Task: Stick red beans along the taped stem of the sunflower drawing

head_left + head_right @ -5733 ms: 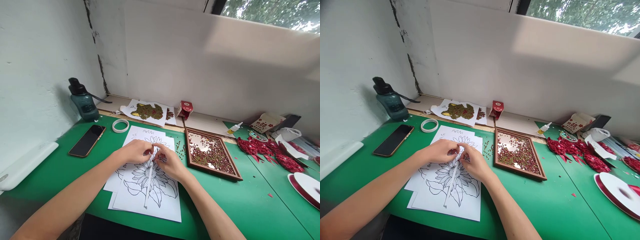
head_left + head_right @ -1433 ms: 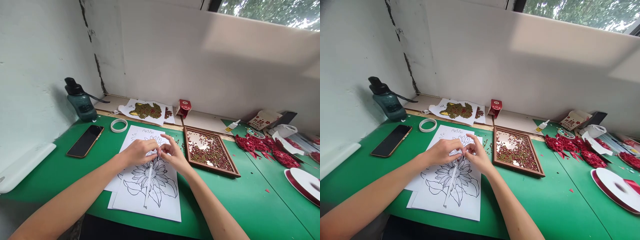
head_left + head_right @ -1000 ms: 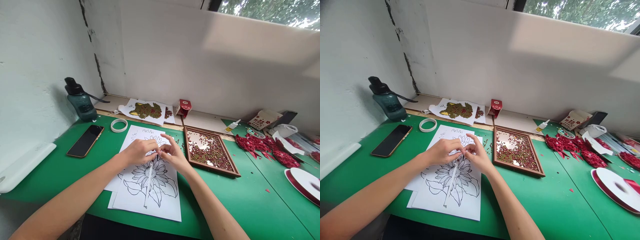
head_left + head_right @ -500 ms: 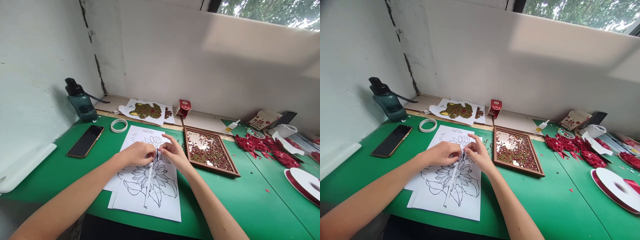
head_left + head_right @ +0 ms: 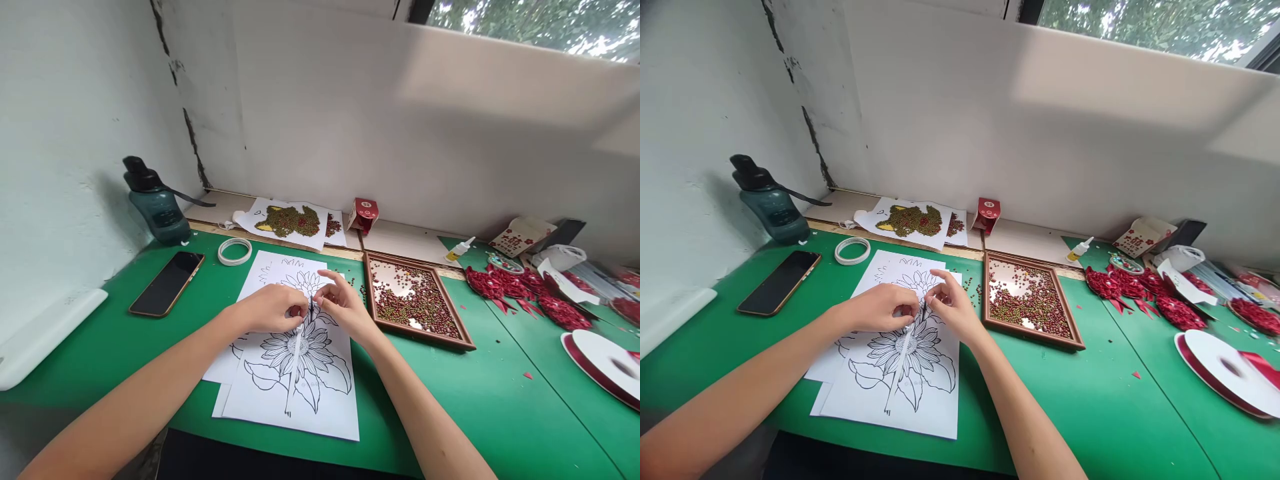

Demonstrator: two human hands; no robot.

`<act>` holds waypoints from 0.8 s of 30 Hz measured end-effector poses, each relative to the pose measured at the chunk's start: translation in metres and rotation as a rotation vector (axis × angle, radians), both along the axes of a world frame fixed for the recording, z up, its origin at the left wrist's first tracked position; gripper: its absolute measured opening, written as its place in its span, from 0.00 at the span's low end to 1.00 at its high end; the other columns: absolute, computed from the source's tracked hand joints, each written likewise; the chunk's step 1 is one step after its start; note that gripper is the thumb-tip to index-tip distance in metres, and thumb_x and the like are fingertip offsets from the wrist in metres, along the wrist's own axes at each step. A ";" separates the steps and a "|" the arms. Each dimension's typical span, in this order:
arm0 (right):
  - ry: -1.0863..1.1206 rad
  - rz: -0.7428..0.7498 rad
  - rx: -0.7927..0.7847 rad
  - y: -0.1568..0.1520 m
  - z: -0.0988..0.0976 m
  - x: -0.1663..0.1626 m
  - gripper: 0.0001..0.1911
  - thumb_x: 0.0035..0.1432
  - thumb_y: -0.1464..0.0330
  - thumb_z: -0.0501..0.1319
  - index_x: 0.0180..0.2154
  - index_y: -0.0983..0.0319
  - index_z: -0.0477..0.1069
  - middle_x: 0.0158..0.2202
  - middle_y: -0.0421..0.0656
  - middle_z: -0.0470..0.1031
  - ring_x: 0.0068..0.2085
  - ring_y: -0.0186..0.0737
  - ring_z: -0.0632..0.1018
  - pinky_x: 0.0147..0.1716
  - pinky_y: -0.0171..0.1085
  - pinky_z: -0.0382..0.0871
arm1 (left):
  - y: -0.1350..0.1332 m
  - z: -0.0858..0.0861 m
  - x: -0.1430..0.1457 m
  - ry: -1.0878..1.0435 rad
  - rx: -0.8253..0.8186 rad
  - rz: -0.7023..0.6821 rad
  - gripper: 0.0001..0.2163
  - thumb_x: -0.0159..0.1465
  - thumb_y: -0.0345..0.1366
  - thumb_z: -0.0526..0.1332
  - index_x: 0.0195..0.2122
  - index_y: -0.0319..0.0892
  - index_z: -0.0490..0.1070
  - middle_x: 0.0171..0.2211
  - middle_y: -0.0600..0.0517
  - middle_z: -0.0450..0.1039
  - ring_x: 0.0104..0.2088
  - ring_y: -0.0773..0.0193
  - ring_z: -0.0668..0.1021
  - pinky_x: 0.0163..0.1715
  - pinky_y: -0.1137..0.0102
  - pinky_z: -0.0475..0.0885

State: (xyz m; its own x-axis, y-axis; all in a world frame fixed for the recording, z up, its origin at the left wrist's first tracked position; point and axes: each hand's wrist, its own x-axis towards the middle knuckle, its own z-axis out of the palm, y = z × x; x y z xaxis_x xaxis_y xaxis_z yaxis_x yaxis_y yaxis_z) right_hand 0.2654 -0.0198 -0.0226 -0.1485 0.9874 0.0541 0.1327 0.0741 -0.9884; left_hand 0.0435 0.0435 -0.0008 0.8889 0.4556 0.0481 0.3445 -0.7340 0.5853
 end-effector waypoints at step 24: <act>-0.170 -0.042 0.038 -0.001 0.006 -0.002 0.26 0.61 0.64 0.61 0.60 0.58 0.64 0.36 0.40 0.76 0.34 0.38 0.72 0.35 0.39 0.65 | 0.001 0.001 -0.001 0.020 -0.072 0.006 0.06 0.61 0.29 0.60 0.35 0.45 0.74 0.33 0.56 0.78 0.34 0.64 0.77 0.34 0.69 0.65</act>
State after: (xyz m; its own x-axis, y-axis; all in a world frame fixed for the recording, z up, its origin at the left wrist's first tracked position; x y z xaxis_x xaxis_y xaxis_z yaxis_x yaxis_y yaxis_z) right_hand 0.2631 -0.0204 -0.0163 -0.1174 0.9907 0.0691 0.3013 0.1018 -0.9481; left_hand 0.0426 0.0444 0.0002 0.8865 0.4627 -0.0023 0.3609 -0.6884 0.6292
